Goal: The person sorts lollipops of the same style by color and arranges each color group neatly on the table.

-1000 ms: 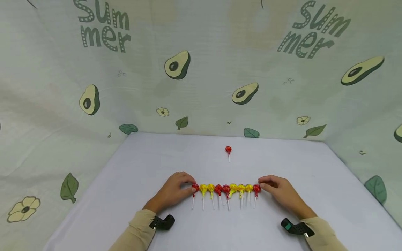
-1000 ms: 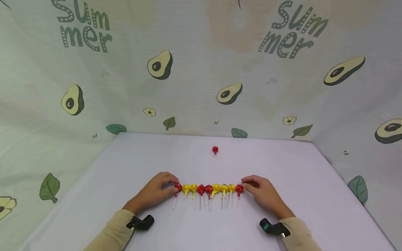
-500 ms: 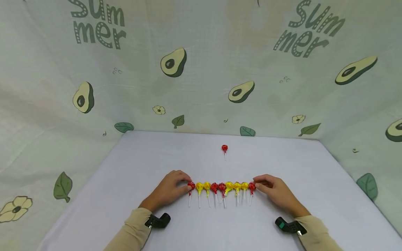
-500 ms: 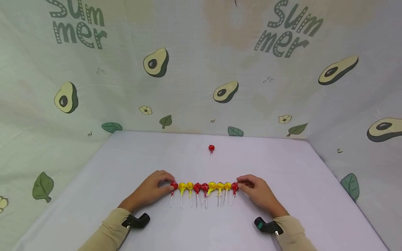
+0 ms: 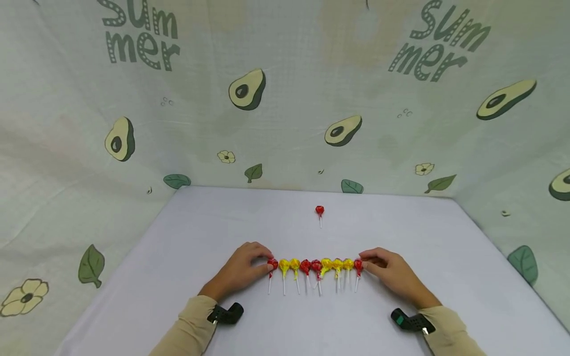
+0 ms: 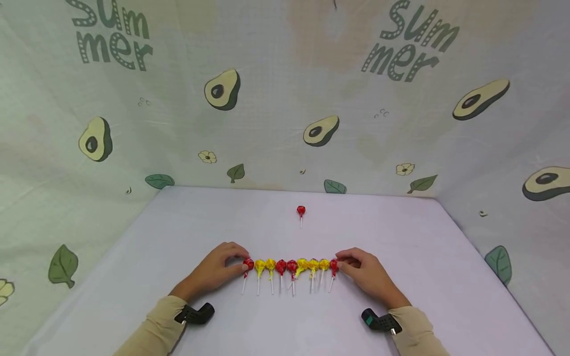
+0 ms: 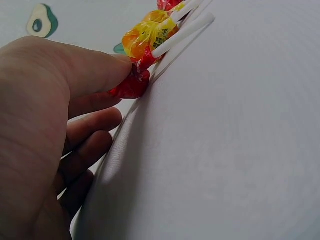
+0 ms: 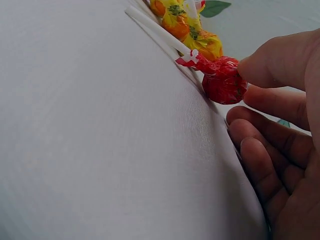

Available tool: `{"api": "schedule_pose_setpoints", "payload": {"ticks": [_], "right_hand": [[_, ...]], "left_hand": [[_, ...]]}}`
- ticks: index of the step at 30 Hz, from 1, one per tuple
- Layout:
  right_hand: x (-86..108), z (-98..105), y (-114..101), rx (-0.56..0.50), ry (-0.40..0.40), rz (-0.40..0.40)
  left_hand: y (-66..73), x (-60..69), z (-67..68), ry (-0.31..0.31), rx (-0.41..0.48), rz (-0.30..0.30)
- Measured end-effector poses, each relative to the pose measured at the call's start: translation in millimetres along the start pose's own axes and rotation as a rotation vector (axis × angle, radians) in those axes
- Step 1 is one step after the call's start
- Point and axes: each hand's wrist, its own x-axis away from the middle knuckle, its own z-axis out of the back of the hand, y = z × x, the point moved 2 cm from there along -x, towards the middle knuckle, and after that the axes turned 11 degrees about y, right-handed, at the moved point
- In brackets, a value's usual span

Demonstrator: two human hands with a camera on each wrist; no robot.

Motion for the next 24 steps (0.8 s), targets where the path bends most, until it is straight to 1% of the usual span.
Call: {"api": "schedule_pose_setpoints", "payload": {"ticks": [4, 10, 17, 19, 24], "right_hand": [[-0.7, -0.1, -0.5, 0.001, 0.007, 0.006], [-0.1, -1.1, -0.2, 0.022, -0.001, 0.012], [2.6, -1.6, 0.1, 0.001, 0.014, 0.071], [3.1, -2.2, 0.8, 0.0, 0.017, 0.071], [3.1, -4.2, 1.7, 0.011, 0.018, 0.075]], "left_hand": [[0.9, -1.5, 0.6, 0.01, -0.01, -0.004], [-0.3, 0.9, -1.0, -0.013, -0.016, 0.035], [2.2, 0.6, -0.7, 0.002, 0.013, 0.011], [2.1, 0.1, -0.8, 0.0, 0.024, 0.025], [-0.5, 1.1, -1.0, -0.001, 0.048, 0.095]]}}
